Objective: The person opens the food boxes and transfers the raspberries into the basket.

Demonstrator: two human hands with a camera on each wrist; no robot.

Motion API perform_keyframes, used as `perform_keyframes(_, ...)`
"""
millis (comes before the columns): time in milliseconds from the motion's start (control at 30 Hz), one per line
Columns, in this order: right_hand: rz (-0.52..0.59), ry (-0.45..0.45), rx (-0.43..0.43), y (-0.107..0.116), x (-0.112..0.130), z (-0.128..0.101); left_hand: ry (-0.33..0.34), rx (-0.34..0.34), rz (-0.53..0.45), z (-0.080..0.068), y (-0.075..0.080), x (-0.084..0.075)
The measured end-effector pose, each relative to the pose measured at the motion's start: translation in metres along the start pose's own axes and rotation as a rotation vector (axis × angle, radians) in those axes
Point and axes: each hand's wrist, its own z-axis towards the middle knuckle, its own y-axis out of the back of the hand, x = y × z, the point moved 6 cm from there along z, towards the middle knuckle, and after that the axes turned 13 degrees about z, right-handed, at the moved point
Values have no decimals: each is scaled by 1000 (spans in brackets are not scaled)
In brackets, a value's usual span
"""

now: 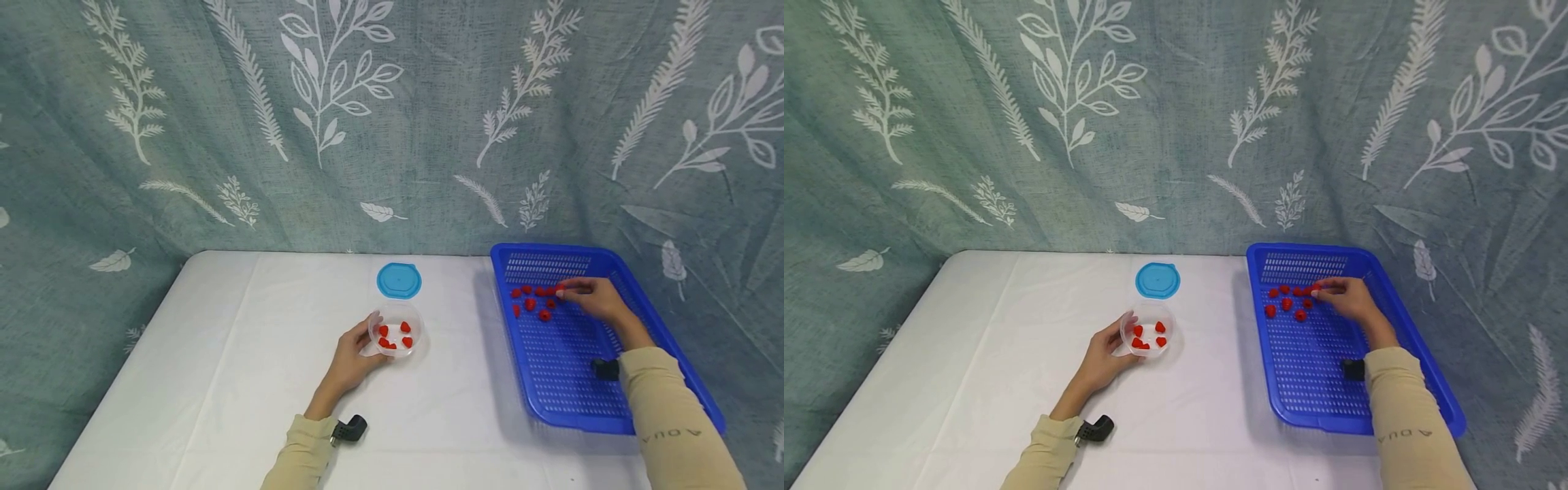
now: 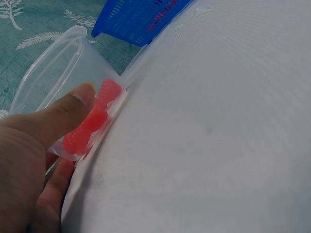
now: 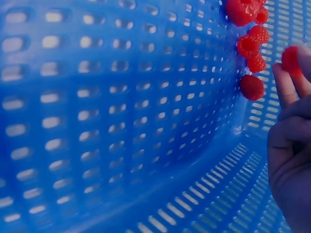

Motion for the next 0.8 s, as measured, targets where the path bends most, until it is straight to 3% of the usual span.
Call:
perform_keyframes(367,-79,-87,164,-4,-14,-4,9,-7,0,0,0,1)
perform_keyframes(800,-87,-67,156,-7,-14,-5,43,-15,28,0,-1,-9)
